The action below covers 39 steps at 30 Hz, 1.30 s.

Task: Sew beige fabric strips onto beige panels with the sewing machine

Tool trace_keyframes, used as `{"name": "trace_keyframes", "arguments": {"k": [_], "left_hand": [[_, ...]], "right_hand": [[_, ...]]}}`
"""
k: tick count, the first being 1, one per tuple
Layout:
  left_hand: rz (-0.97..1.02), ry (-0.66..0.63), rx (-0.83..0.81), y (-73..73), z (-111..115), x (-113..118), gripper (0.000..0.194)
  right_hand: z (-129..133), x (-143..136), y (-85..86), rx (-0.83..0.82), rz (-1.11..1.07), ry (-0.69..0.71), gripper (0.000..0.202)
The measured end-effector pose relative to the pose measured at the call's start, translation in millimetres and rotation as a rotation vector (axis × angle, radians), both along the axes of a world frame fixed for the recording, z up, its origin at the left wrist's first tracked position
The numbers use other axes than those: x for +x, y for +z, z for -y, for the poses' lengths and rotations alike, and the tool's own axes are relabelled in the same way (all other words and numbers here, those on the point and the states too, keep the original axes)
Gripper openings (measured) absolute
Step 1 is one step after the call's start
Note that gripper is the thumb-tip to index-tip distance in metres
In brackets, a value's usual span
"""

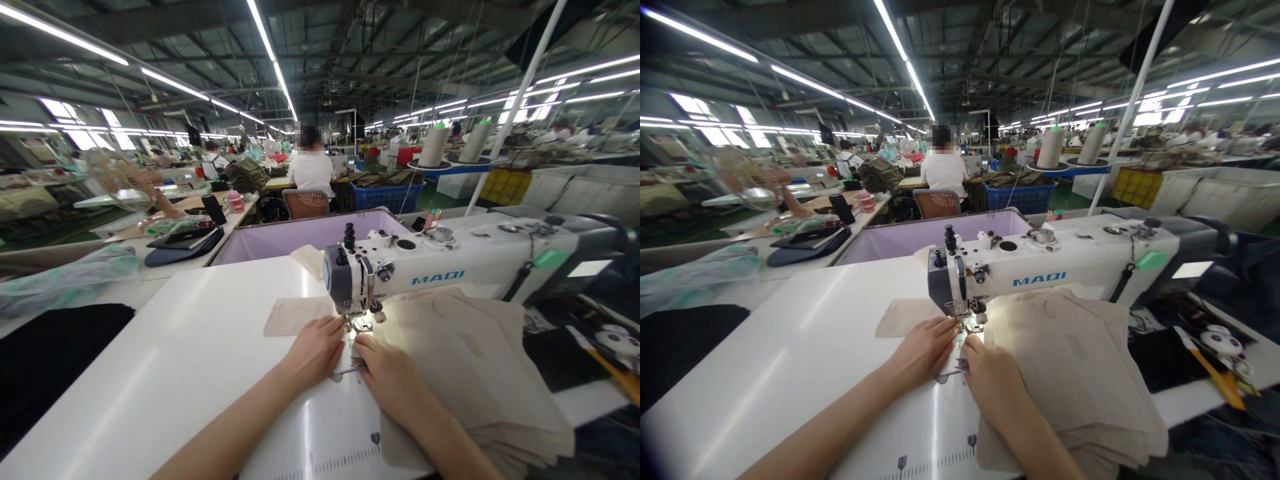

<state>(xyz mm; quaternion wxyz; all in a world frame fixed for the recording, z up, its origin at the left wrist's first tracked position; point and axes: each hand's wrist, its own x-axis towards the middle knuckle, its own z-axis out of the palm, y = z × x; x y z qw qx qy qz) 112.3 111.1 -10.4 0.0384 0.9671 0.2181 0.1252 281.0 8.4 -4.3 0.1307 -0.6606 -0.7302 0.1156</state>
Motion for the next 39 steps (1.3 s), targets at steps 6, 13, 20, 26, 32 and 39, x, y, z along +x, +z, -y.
{"name": "trace_keyframes", "arguments": {"k": [6, 13, 20, 26, 32, 39], "left_hand": [[0.013, -0.008, -0.009, -0.9, -0.7, -0.4, 0.024], [0.027, -0.016, -0.013, -1.5, -1.4, -0.3, 0.023], [0.017, -0.017, -0.003, 0.8, 0.4, 0.5, 0.023], [0.000, -0.013, 0.028, 5.1, -1.6, 1.1, 0.021], [-0.062, 0.046, 0.000, 11.7, 19.3, -0.4, 0.015], [-0.035, 0.020, 0.000, -1.8, 53.6, -6.6, 0.021]], "right_hand": [[0.8, -1.7, 3.0, -0.020, 0.000, -0.007, 0.033], [0.6, -2.1, 4.0, -0.040, 0.010, -0.011, 0.034], [1.4, -2.6, 5.1, -0.021, 0.005, -0.016, 0.032], [0.7, -2.3, 5.8, -0.025, -0.005, -0.016, 0.031], [12.6, -1.3, 5.9, -0.014, -0.044, -0.024, 0.036], [36.0, -1.2, -2.1, -0.089, -0.074, 0.015, 0.041]]}}
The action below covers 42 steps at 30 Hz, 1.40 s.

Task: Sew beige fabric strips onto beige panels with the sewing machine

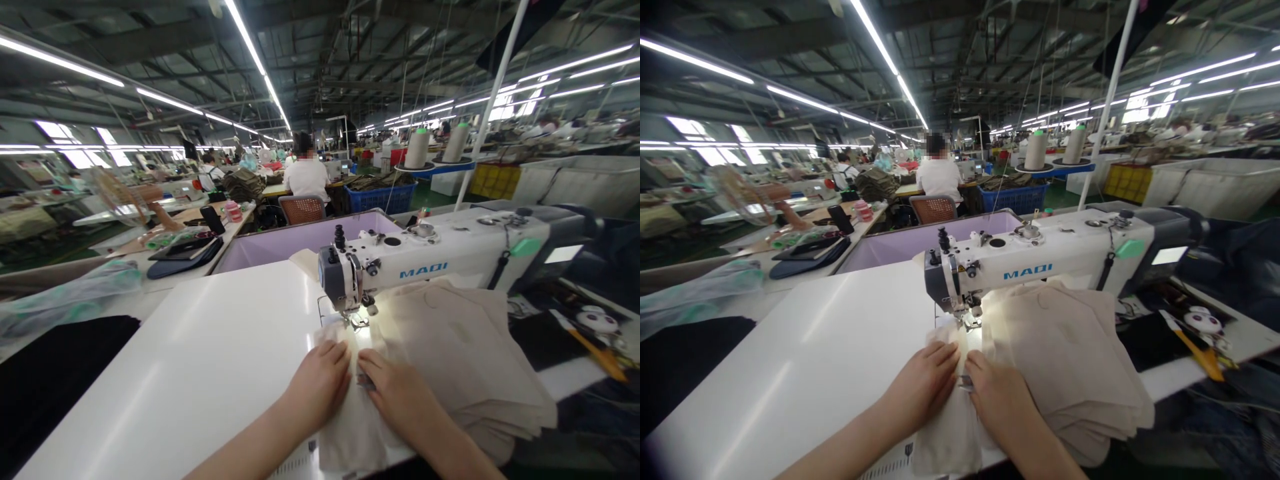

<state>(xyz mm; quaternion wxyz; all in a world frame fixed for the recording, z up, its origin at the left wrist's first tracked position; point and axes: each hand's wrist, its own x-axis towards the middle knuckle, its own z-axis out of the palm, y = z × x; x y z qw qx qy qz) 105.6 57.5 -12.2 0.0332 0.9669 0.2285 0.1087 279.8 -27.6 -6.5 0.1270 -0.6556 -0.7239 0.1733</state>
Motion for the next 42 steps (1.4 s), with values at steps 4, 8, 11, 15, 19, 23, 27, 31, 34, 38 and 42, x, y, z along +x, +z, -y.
{"name": "trace_keyframes", "arguments": {"k": [4, 8, 11, 15, 19, 23, 27, 31, 34, 38, 42], "left_hand": [[-0.004, 0.001, 0.015, -1.5, 0.0, 0.4, 0.022], [0.009, -0.030, -0.014, 3.9, -5.6, 1.3, 0.016], [0.019, -0.035, -0.017, 4.9, -15.0, 2.4, 0.015], [0.014, -0.017, -0.009, 4.0, -31.3, 5.8, 0.015], [-0.013, -0.007, 0.005, 7.6, -41.4, 8.7, 0.015], [-0.005, 0.001, 0.020, 8.8, -41.1, 8.3, 0.014], [0.023, 0.037, -0.004, -2.8, -38.3, 4.7, 0.026], [0.062, 0.068, -0.040, -16.1, -38.1, 1.8, 0.041], [0.030, 0.075, -0.045, -18.1, -37.7, 1.3, 0.044], [0.010, 0.108, -0.009, -18.0, -35.6, -3.0, 0.044], [-0.013, 0.197, 0.029, -14.5, -33.0, -14.4, 0.043]], "right_hand": [[1.3, -2.6, 0.5, -0.019, 0.044, 0.014, 0.040], [-3.8, -2.7, 4.2, -0.007, 0.074, 0.018, 0.033], [-12.9, -0.8, 7.0, 0.032, 0.081, 0.003, 0.027], [-28.1, 1.8, 11.6, 0.063, 0.091, -0.017, 0.022], [-36.6, 2.6, 16.6, 0.081, 0.106, -0.019, 0.021], [-35.6, 3.4, 18.3, 0.085, 0.112, -0.016, 0.018], [-28.8, 5.6, 15.9, 0.065, 0.103, -0.013, 0.024], [-18.2, 6.7, 12.8, 0.040, 0.113, -0.041, 0.033], [-8.8, 7.6, 11.3, 0.035, 0.133, -0.078, 0.038], [1.3, 9.9, 9.9, 0.027, 0.157, -0.099, 0.040], [5.5, 12.3, 7.8, 0.034, 0.161, -0.094, 0.042]]}}
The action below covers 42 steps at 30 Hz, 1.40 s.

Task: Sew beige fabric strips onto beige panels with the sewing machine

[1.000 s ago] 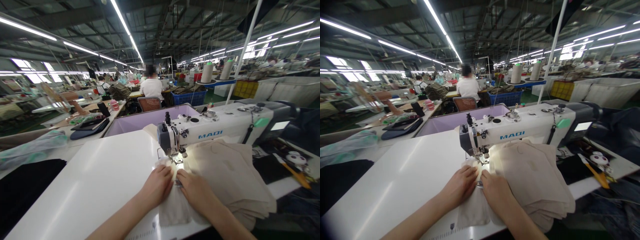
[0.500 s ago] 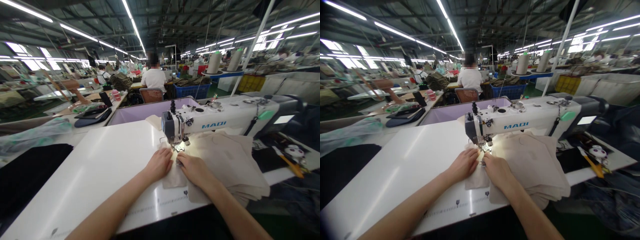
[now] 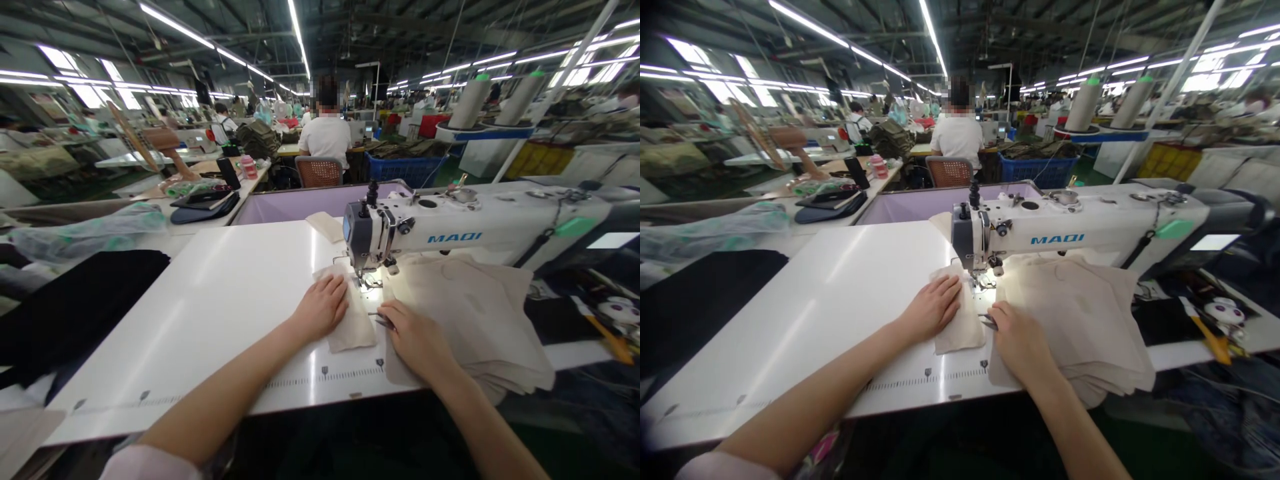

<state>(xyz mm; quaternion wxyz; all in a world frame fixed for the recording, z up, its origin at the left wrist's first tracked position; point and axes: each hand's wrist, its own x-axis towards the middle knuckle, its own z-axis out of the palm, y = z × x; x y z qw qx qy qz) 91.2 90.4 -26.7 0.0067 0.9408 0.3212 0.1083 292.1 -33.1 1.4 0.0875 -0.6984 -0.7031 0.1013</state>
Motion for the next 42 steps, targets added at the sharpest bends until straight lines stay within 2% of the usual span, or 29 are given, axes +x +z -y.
{"name": "trace_keyframes", "arguments": {"k": [4, 6, 8, 10, 12, 14, 17, 19, 21, 25, 28, 30, 32, 34, 36, 38, 40, 42], "left_hand": [[-0.029, 0.069, 0.018, 24.0, 15.0, -14.9, 0.033], [-0.083, 0.043, -0.055, 40.1, 28.7, -21.5, 0.025], [-0.178, -0.043, -0.210, 51.8, 40.2, -26.5, 0.032], [-0.246, -0.043, -0.288, 55.6, 42.0, -29.7, 0.042], [-0.289, 0.062, -0.260, 52.6, 29.9, -30.3, 0.038], [-0.290, 0.207, -0.149, 46.3, 7.4, -27.9, 0.038], [-0.201, 0.379, 0.047, 34.4, -24.2, -21.8, 0.047], [-0.166, 0.362, 0.064, 24.1, -31.7, -18.5, 0.049], [-0.155, 0.259, 0.046, 11.9, -27.8, -16.2, 0.047], [-0.122, 0.148, 0.075, -9.8, -12.0, -14.9, 0.046], [-0.060, 0.116, 0.098, -17.1, -11.6, -17.7, 0.044], [-0.031, 0.099, 0.111, -17.0, -15.3, -20.1, 0.043], [-0.027, 0.087, 0.127, -12.2, -17.0, -21.0, 0.041], [-0.035, 0.056, 0.138, -2.3, -12.9, -18.9, 0.038], [-0.007, -0.028, 0.171, 11.9, -1.9, -13.6, 0.039], [0.063, -0.171, 0.236, 27.5, 12.8, -6.5, 0.046], [0.066, -0.325, 0.251, 40.2, 25.4, -0.9, 0.057], [0.043, -0.434, 0.187, 46.7, 32.3, -0.9, 0.048]], "right_hand": [[1.6, 2.7, -5.4, 0.036, -0.034, -0.008, 0.041], [2.9, 4.5, -9.1, 0.089, -0.088, -0.008, 0.039], [4.7, 6.1, -12.1, 0.142, -0.147, 0.005, 0.038], [6.7, 7.7, -13.4, 0.183, -0.196, 0.024, 0.037], [8.2, 10.2, -13.0, 0.225, -0.235, 0.037, 0.040], [9.4, 15.2, -11.3, 0.274, -0.249, 0.021, 0.043], [12.3, 28.0, -7.5, 0.348, -0.194, -0.100, 0.041], [15.4, 36.6, -5.6, 0.359, -0.138, -0.208, 0.028], [18.1, 40.9, -5.2, 0.320, -0.081, -0.306, 0.011], [17.5, 33.3, -9.5, 0.238, 0.055, -0.423, 0.017], [13.8, 26.3, -12.7, 0.226, 0.100, -0.431, 0.010], [12.7, 28.2, -12.5, 0.238, 0.075, -0.402, 0.005], [14.3, 34.8, -9.9, 0.264, 0.002, -0.380, 0.012], [18.5, 41.4, -5.5, 0.297, -0.073, -0.379, 0.017], [23.6, 42.2, -1.3, 0.333, -0.091, -0.328, 0.017], [27.2, 33.7, 0.0, 0.365, -0.071, -0.164, 0.022], [28.1, 17.5, -3.8, 0.392, -0.067, 0.072, 0.026], [27.3, -1.0, -11.7, 0.426, -0.071, 0.295, 0.021]]}}
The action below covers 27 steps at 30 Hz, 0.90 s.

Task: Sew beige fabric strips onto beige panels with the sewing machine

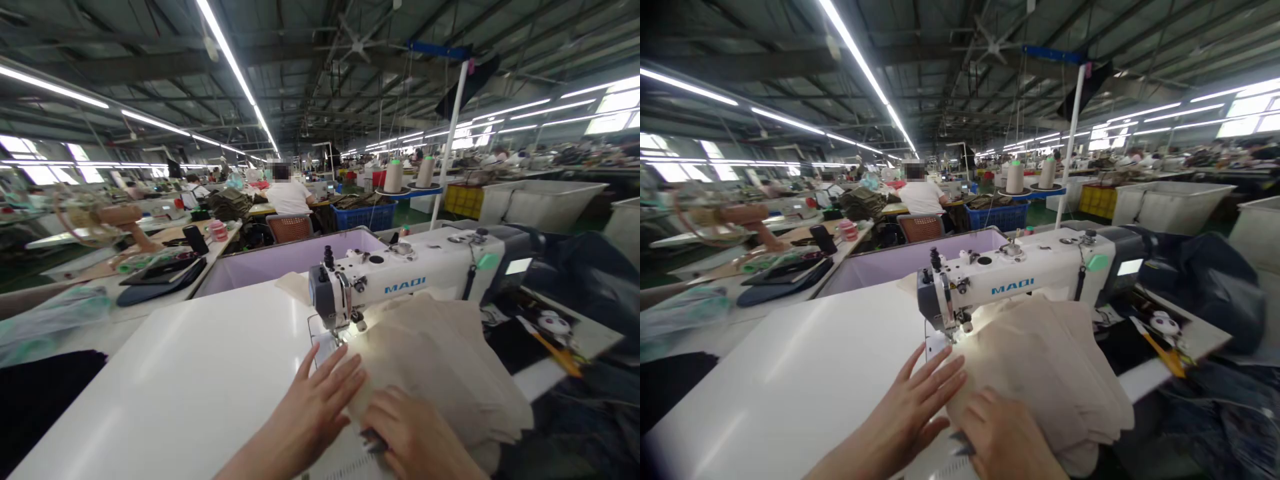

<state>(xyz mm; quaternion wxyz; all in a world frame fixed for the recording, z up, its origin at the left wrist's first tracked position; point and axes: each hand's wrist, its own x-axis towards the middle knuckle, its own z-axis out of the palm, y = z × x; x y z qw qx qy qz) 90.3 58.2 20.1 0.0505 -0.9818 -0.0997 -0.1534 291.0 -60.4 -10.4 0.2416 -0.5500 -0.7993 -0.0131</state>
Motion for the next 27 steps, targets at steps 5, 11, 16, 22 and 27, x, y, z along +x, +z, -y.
{"name": "trace_keyframes", "arguments": {"k": [5, 11, 16, 22, 27], "left_hand": [[-0.063, 0.062, -0.215, -1.5, 10.4, -37.1, 0.019], [-0.063, 0.229, -0.530, 14.7, 44.0, -99.8, 0.029], [0.047, 0.316, -0.806, 23.9, 55.0, -108.1, 0.020], [0.260, 0.511, -1.000, 6.0, 34.7, -98.6, 0.018], [0.331, 0.709, -0.914, -6.7, 25.8, -98.7, 0.024]], "right_hand": [[2.5, -21.0, -15.0, -0.083, 0.017, 0.164, 0.015], [14.5, -5.4, -20.4, -0.198, -0.107, 0.368, 0.012], [17.8, -5.8, -11.2, -0.407, -0.380, 0.225, 0.020], [-9.2, -15.6, 6.5, -0.470, -0.761, -0.039, 0.005], [-21.5, -20.6, -10.5, -0.426, -0.885, -0.258, 0.011]]}}
